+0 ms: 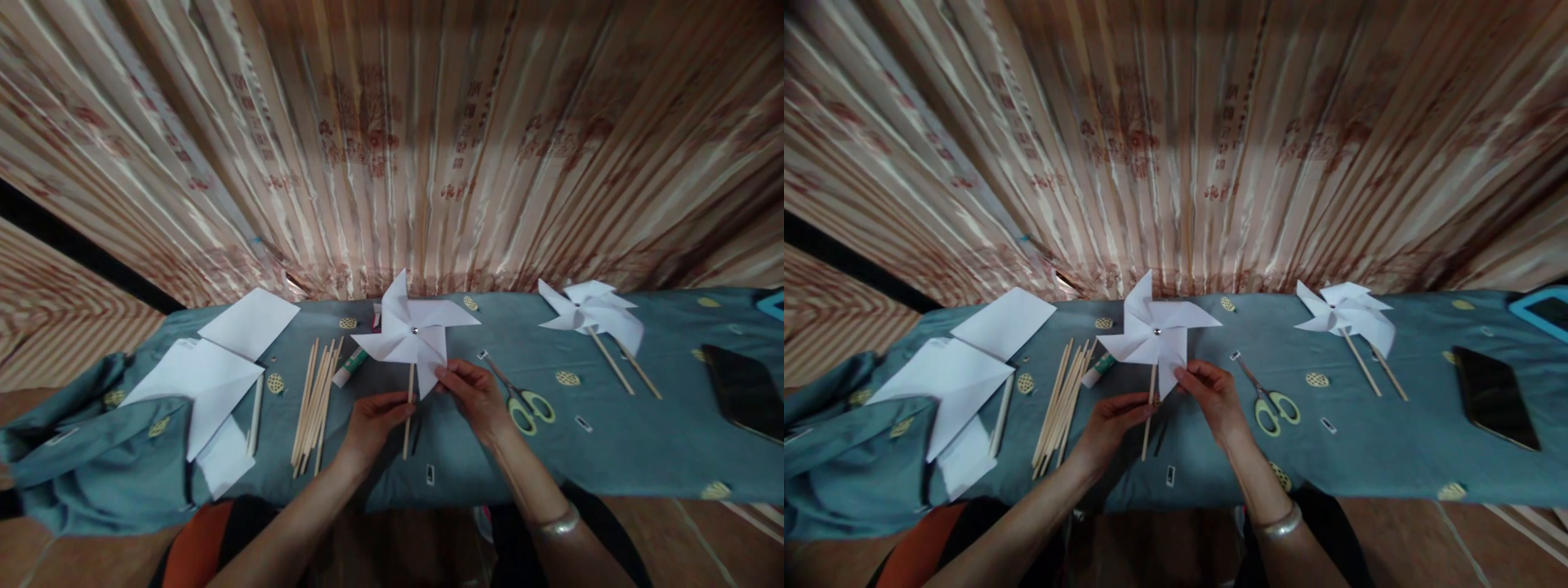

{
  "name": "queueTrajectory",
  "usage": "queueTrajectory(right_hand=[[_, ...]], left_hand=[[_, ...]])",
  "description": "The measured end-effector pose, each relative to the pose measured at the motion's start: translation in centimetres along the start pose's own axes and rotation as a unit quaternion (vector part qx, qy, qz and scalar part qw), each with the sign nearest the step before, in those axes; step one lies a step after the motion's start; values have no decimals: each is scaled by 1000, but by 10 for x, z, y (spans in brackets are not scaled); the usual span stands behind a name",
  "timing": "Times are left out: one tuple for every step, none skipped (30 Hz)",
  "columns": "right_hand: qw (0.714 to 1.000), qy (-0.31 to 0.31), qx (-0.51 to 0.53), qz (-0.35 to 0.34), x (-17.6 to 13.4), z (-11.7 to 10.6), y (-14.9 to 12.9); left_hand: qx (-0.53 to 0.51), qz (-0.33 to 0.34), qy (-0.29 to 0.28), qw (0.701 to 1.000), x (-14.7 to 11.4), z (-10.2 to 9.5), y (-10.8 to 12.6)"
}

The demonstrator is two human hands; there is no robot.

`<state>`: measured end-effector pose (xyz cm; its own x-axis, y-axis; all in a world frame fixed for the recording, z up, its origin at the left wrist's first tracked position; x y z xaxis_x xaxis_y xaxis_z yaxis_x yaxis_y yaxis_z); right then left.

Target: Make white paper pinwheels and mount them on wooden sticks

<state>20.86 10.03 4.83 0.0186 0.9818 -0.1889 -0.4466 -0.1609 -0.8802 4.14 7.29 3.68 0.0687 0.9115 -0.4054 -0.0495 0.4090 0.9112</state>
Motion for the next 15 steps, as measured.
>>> queueTrajectory(right_hand=[[1000,2,14,8,0,0,0],[1000,2,26,17,-1,1,0],[999,-2,37,27,-1,1,0],[998,-9,44,36,-2,2,1],[998,-17,47,43,-3,4,2],[997,-28,44,48,-3,6,4],[997,-40,37,50,-4,8,6],[997,-53,24,49,-5,10,8],[997,-66,9,46,-6,12,10],[996,-78,-7,40,-6,13,11],[995,-87,-25,32,-7,14,11],[995,-91,-41,21,-8,13,10],[994,-90,-55,9,-8,11,7],[994,-83,-66,-3,-8,8,4],[995,-71,-73,-17,-8,2,-1]], left_hand=[[0,2,0,1000,0,0,0],[0,4,0,1000,1,0,0],[-1,6,0,1000,1,0,0],[-1,6,-3,1000,1,0,0],[-2,7,-7,1000,1,0,0],[-3,9,-13,1000,1,0,0],[-2,10,-18,1000,0,0,-1],[-3,13,-21,1000,0,0,-1],[-4,17,-23,1000,0,0,-1],[-7,20,-24,999,0,0,-1],[-10,23,-23,999,0,0,-1],[-13,25,-22,999,0,0,-1],[-14,24,-18,999,1,-1,-1],[-14,23,-13,1000,1,-1,-2],[-13,20,-7,1000,2,-2,-2]])
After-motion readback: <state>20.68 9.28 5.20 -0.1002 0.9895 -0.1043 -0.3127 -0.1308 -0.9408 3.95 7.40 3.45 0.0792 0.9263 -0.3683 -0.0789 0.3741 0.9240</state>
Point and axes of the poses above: each hand's wrist, its own x-axis towards the middle knuckle, its own z-axis out of the palm, y = z × x, the point moved 1 cm from there along x, towards the middle knuckle, and after that the axes turned 11 degrees about x, right-handed, at the moved point
